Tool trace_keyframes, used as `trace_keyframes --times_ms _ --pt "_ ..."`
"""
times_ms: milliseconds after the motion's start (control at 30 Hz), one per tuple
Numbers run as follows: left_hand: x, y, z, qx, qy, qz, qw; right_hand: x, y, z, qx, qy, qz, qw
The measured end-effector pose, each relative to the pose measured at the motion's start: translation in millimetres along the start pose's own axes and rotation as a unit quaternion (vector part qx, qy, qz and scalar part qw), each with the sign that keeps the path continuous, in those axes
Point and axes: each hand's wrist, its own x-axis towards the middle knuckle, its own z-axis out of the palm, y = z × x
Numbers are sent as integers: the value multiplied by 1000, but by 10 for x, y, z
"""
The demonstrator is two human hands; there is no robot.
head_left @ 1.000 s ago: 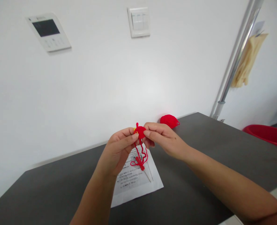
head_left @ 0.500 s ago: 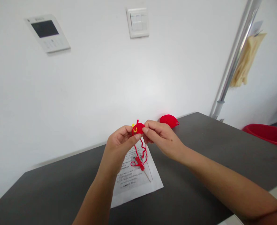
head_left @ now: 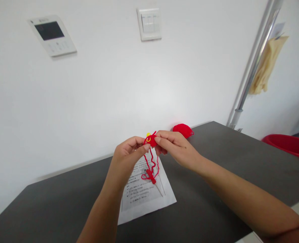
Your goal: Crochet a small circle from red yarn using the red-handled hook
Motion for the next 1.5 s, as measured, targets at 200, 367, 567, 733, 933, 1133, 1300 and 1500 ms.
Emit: trace_keyframes --times_ms 200,367,567,733,933,1133,1300,1500 --pt "-10 -25 -17 65 12 33 997 -8 3 12 -10 4 0 1000" --pt "-11 -25 -21 74 3 38 997 -1 27 24 77 2 13 997" --pt "-21 46 23 -34 -54 15 998 27 90 20 255 -67 31 964" --pt "-27 55 -1 -24 -27 2 999 35 88 7 229 -51 38 971" --pt "5 59 -26 28 -21 -33 999 34 45 -13 180 -32 45 982" --pt "10 154 -251 166 -23 -19 986 49 56 -33 181 -41 78 980" --pt "17 159 -334 146 25 42 988 36 68 11 195 -107 121 967" --pt "101 42 -201 103 42 27 993 -4 44 59 229 -184 136 946"
